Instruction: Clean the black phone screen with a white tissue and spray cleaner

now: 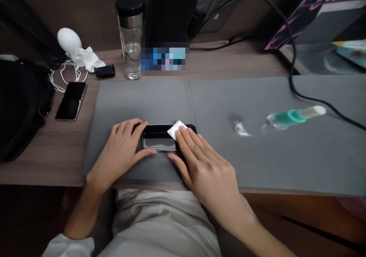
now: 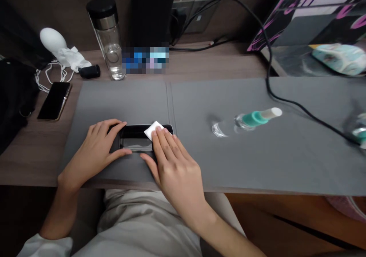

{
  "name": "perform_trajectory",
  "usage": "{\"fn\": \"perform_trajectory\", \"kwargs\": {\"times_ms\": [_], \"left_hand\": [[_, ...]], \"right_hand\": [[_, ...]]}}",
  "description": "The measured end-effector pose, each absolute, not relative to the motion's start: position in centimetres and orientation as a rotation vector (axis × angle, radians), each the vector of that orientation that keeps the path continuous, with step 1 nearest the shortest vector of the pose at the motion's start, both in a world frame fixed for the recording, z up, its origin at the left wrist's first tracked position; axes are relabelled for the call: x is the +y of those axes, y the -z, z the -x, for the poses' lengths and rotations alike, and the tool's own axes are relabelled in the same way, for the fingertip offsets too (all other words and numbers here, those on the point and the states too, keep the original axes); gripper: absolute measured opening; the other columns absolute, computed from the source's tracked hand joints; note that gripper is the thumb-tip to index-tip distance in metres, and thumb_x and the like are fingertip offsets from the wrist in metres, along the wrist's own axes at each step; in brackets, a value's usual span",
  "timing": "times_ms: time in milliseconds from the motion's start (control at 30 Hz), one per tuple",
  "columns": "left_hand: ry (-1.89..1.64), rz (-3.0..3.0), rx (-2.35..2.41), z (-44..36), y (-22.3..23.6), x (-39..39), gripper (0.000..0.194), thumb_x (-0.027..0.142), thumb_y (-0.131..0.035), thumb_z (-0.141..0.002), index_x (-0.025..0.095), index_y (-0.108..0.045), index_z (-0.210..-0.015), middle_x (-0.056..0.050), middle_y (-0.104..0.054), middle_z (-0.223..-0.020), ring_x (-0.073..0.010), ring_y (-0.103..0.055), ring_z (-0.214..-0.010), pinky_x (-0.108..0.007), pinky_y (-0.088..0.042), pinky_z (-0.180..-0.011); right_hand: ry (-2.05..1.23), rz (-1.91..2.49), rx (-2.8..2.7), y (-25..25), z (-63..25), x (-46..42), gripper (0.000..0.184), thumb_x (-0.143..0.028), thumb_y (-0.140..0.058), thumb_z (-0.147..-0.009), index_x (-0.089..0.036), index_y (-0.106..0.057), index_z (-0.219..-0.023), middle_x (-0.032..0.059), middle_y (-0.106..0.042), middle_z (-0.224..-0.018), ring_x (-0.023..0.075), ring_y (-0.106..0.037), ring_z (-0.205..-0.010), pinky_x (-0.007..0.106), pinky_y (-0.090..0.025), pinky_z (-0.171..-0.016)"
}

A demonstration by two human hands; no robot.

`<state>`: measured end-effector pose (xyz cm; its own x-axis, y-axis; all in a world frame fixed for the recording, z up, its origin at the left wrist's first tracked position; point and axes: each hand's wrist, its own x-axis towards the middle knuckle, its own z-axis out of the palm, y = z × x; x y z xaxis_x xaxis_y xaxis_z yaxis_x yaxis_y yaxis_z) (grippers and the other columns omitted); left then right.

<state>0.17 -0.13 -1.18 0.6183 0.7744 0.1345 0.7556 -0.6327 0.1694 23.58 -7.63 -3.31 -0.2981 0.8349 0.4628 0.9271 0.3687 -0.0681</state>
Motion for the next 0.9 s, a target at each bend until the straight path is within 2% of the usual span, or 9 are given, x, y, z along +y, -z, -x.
{"fn": "perform_trajectory", "kwargs": {"times_ms": [133,300,567,700,900], "left_hand": [[-0.300,-2.746,1.302,-0.3,1.1,-0.2,0.075,0.069,-0.048,-0.103,0.013,-0.050,-0.153,-0.019,-0.058,-0.149,-0.0335,-0.054,-0.138,-0.048,-0.042,-0.114],[-0.281,-2.746,1.297,-0.4,0.9,-0.2,0.076,0.068,-0.050,-0.102,0.010,-0.050,-0.153,-0.020,-0.058,-0.148,-0.0341,-0.055,-0.137,-0.049,-0.042,-0.114],[-0.287,-2.704,1.308,-0.3,1.0,-0.1,0.074,0.068,-0.051,-0.102,0.015,-0.050,-0.154,-0.019,-0.058,-0.149,-0.0343,-0.054,-0.139,-0.051,-0.042,-0.116],[-0.301,-2.694,1.307,-0.4,1.0,-0.1,0.073,0.068,-0.052,-0.102,0.016,-0.050,-0.154,-0.019,-0.058,-0.149,-0.0344,-0.054,-0.139,-0.051,-0.042,-0.116],[-0.279,-2.712,1.310,-0.4,1.0,-0.1,0.075,0.068,-0.053,-0.102,0.013,-0.050,-0.154,-0.019,-0.058,-0.150,-0.0347,-0.054,-0.139,-0.050,-0.041,-0.116]], "right_hand": [[0.344,1.493,-2.243,3.2,-24.3,-8.9,0.076,-0.030,-0.067,-0.104,-0.006,-0.032,-0.167,0.0205,-0.066,-0.149,0.0325,-0.068,-0.135,0.049,-0.060,-0.112],[0.274,1.479,-2.219,3.5,-25.1,-8.4,0.075,-0.025,-0.066,-0.104,-0.014,-0.031,-0.169,0.0164,-0.065,-0.152,0.0313,-0.068,-0.136,0.051,-0.057,-0.116],[0.178,1.518,-2.146,4.1,-25.9,-5.7,0.053,-0.025,-0.059,-0.107,-0.014,-0.052,-0.159,0.0165,-0.066,-0.150,0.0318,-0.065,-0.138,0.053,-0.054,-0.119],[0.152,1.519,-2.117,4.2,-26.0,-6.0,0.048,-0.023,-0.060,-0.107,-0.009,-0.057,-0.153,0.0181,-0.065,-0.151,0.0310,-0.064,-0.140,0.049,-0.054,-0.120],[0.225,1.526,-2.141,3.9,-25.7,-7.7,0.060,-0.023,-0.066,-0.104,-0.011,-0.048,-0.160,0.0180,-0.066,-0.150,0.0322,-0.066,-0.138,0.050,-0.057,-0.116]]}}
